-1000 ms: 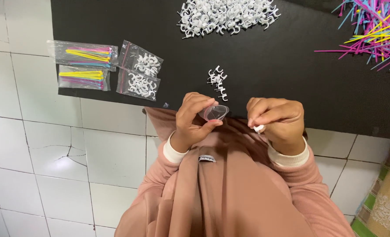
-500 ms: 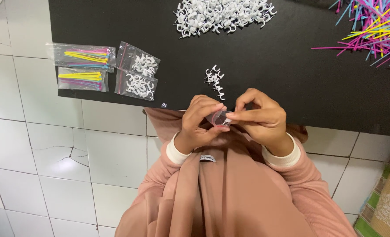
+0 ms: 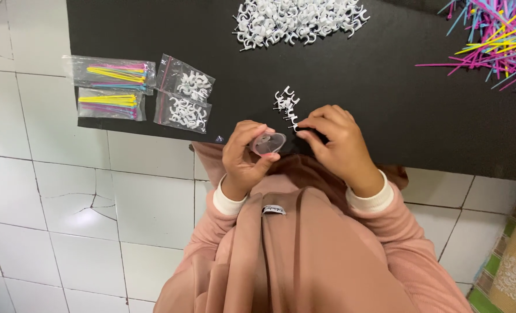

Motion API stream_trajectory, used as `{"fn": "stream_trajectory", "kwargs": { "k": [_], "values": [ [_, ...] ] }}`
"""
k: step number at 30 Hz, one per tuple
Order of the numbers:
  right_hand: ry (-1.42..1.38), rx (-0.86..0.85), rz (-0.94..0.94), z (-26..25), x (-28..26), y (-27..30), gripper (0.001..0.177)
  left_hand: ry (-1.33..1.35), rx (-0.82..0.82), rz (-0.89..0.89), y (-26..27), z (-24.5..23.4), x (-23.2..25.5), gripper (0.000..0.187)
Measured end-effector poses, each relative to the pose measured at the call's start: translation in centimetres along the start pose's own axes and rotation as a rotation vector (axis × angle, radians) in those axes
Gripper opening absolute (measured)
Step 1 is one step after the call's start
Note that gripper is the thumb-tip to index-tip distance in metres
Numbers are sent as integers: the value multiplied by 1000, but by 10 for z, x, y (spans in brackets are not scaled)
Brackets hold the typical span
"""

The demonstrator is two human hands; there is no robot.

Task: Picking up small plastic clips and placing them into a plastic bag

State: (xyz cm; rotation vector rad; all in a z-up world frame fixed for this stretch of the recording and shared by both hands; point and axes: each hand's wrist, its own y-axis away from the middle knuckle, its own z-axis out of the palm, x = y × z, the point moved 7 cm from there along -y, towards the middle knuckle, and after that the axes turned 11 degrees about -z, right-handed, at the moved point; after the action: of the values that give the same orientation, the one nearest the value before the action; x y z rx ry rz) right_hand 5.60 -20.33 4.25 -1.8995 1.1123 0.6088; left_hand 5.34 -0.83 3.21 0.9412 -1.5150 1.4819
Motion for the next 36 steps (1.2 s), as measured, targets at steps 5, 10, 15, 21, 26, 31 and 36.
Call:
{"fn": "stream_trajectory", "kwargs": {
  "k": [5,10,15,21,26,31,36],
  "values": [
    [178,-77,-35,13,-2,4,18,-6,26,12,-1,-7,-1,47],
    [229,-133,-42,17,2,5,12,6,23,0,1,-7,-5,47],
    [-48,-49,-15,9,4,2,8,11,10,-11,1,-5,-4,47],
    [-734,145,38,-6,-2,3,19,2,-29,-25,-3,3,2,45],
    [-1090,273,77,1,8,17,27,38,-55,-27,-1,15,4,46],
    [-1272,350,130,1,13,22,30,49,-87,-39,1,24,4,46],
    [-930,396,-37,-21,12,19,32,0,-133,5,-1,33,7,44]
  ]
}}
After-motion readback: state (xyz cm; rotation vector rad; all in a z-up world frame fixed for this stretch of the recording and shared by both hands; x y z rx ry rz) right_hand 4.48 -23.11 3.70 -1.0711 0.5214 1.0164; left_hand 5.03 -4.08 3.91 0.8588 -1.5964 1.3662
